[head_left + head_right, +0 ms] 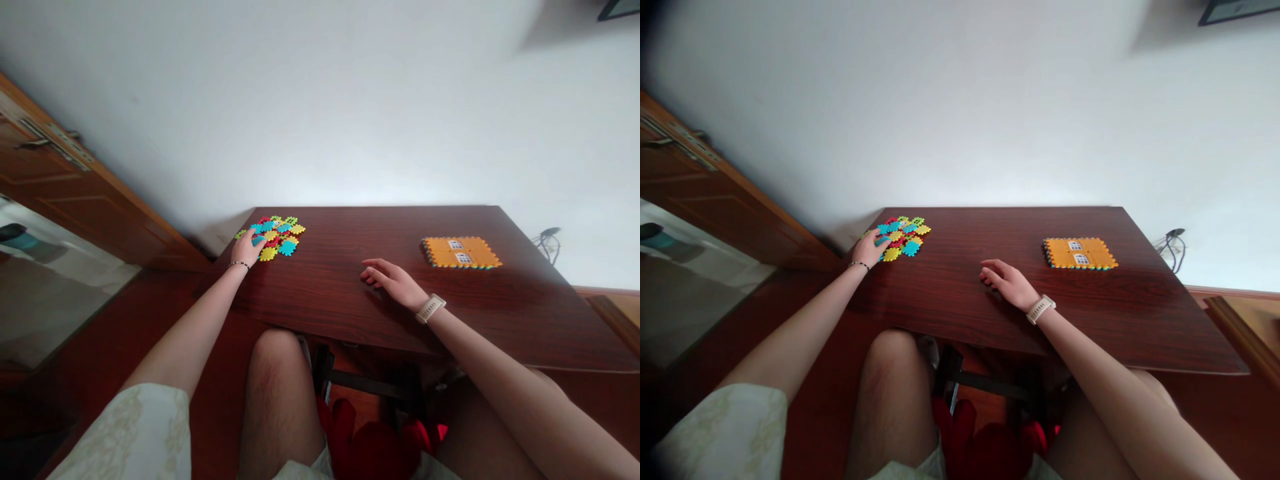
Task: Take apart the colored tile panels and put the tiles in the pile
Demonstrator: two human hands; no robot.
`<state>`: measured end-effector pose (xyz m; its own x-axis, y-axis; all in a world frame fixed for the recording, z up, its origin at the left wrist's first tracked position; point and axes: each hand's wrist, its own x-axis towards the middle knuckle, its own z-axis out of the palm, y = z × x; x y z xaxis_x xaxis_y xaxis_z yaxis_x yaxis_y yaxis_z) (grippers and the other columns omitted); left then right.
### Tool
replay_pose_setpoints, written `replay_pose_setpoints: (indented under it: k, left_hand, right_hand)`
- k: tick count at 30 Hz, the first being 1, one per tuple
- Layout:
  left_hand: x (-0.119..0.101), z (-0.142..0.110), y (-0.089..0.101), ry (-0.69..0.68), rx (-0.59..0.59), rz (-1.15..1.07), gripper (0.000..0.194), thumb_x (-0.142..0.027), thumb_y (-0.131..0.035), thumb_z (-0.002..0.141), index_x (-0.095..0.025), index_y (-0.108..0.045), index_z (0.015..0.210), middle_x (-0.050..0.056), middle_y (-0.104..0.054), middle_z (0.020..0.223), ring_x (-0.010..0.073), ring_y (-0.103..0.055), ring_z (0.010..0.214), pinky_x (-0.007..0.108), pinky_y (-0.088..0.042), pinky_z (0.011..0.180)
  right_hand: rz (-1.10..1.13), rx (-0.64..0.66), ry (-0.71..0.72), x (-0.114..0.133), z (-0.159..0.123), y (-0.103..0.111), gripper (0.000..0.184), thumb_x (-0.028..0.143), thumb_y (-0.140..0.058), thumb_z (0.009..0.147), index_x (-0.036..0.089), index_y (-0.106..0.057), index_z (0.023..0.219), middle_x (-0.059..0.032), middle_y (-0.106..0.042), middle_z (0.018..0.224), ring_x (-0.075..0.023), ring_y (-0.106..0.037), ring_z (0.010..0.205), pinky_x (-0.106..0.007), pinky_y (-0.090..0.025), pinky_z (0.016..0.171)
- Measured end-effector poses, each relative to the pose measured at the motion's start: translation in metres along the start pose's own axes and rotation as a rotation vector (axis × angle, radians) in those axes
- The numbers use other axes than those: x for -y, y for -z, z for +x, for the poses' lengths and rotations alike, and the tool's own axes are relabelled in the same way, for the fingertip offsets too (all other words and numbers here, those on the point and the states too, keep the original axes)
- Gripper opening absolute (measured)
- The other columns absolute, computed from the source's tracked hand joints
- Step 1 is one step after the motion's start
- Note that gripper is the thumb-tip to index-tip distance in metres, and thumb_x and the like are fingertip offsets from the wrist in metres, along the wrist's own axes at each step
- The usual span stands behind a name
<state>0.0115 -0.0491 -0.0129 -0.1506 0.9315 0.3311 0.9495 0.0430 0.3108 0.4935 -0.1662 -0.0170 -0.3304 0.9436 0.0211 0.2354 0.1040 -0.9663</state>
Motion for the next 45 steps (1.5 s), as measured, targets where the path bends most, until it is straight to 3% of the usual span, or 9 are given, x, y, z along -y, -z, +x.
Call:
replay_pose_setpoints:
  k: [4, 10, 14, 18, 23, 28, 33, 39, 45]
  left_hand:
    - [-0.006, -0.015, -0.006, 0.039, -0.006, 0.065, 0.051, -0.047, -0.054, 0.104, -0.018, -0.062, 0.144, 0.018, -0.064, 0.151, 0.0364, -0.060, 0.139, 0.052, -0.048, 0.119]
    - [-0.023, -0.044, -0.011, -0.041, 0.024, 0.095, 0.059, -0.053, -0.046, 0.106, -0.020, -0.056, 0.155, 0.018, -0.046, 0.170, 0.0379, -0.044, 0.156, 0.058, -0.040, 0.127]
    - [-0.035, -0.050, -0.015, 0.067, -0.025, 0.093, 0.076, -0.064, -0.047, 0.104, -0.018, -0.044, 0.165, 0.025, -0.034, 0.176, 0.0450, -0.035, 0.162, 0.069, -0.035, 0.126]
    - [-0.044, -0.047, -0.022, 0.131, 0.078, 0.111, 0.089, -0.071, -0.044, 0.102, -0.016, -0.034, 0.170, 0.029, -0.022, 0.179, 0.0477, -0.021, 0.168, 0.075, -0.027, 0.126]
    - [-0.060, -0.041, -0.023, 0.162, 0.109, 0.136, 0.092, -0.072, -0.037, 0.104, -0.010, -0.031, 0.172, 0.030, -0.018, 0.180, 0.0483, -0.016, 0.169, 0.073, -0.019, 0.131]
    - [-0.105, -0.055, -0.027, 0.009, -0.050, 0.060, 0.080, -0.062, -0.040, 0.109, -0.013, -0.033, 0.171, 0.027, -0.023, 0.179, 0.0455, -0.023, 0.167, 0.067, -0.024, 0.132]
    - [-0.170, -0.075, -0.040, -0.137, -0.022, -0.093, 0.072, -0.058, -0.045, 0.110, -0.016, -0.038, 0.168, 0.025, -0.023, 0.179, 0.0429, -0.023, 0.168, 0.065, -0.029, 0.132]
    - [-0.229, -0.109, -0.059, -0.335, 0.022, -0.290, 0.067, -0.061, -0.049, 0.109, -0.023, -0.043, 0.164, 0.021, -0.028, 0.178, 0.0416, -0.028, 0.166, 0.066, -0.034, 0.130]
    - [-0.242, -0.135, -0.071, -0.473, 0.009, -0.348, 0.060, -0.058, -0.049, 0.110, -0.022, -0.046, 0.158, 0.023, -0.036, 0.172, 0.0386, -0.035, 0.162, 0.062, -0.034, 0.131]
  right_hand:
    - [0.002, 0.012, 0.005, 0.001, -0.001, 0.000, 0.049, 0.057, -0.059, 0.103, 0.020, -0.066, 0.134, -0.0117, -0.081, 0.113, -0.0232, -0.076, 0.095, -0.040, -0.061, 0.086]
    - [0.001, 0.002, 0.033, 0.003, -0.008, 0.002, 0.049, 0.059, -0.059, 0.103, 0.021, -0.067, 0.134, -0.0103, -0.082, 0.113, -0.0226, -0.077, 0.092, -0.040, -0.062, 0.087]
    - [-0.061, -0.056, 0.064, 0.012, -0.018, 0.015, 0.047, 0.060, -0.059, 0.104, 0.025, -0.068, 0.134, -0.0090, -0.082, 0.114, -0.0251, -0.078, 0.095, -0.043, -0.062, 0.089]
    - [-0.187, -0.221, 0.145, 0.024, -0.030, 0.046, 0.046, 0.057, -0.059, 0.105, 0.027, -0.067, 0.139, -0.0100, -0.082, 0.117, -0.0295, -0.077, 0.104, -0.048, -0.062, 0.096]
    - [-0.495, -0.554, 0.203, 0.015, -0.042, 0.110, 0.049, 0.045, -0.058, 0.102, 0.023, -0.063, 0.145, -0.0140, -0.078, 0.125, -0.0322, -0.074, 0.112, -0.052, -0.059, 0.102]
    - [-0.801, -0.691, 0.032, -0.025, -0.052, 0.165, 0.069, 0.043, -0.062, 0.092, 0.014, -0.054, 0.154, -0.0222, -0.068, 0.141, -0.0406, -0.059, 0.136, -0.059, -0.044, 0.121]
    - [-0.918, -0.683, -0.179, -0.049, -0.055, 0.184, 0.079, 0.060, -0.063, 0.093, 0.018, -0.050, 0.158, -0.0219, -0.052, 0.163, -0.0466, -0.030, 0.160, -0.066, -0.035, 0.125]
    - [-0.886, -0.706, -0.274, -0.065, -0.052, 0.201, 0.085, 0.065, -0.063, 0.092, 0.009, -0.049, 0.155, -0.0281, -0.064, 0.146, -0.0446, -0.053, 0.142, -0.062, -0.037, 0.121]
    - [-0.820, -0.729, -0.322, -0.066, -0.059, 0.209, 0.084, 0.061, -0.069, 0.089, 0.008, -0.052, 0.152, -0.0270, -0.069, 0.135, -0.0415, -0.063, 0.128, -0.059, -0.045, 0.114]
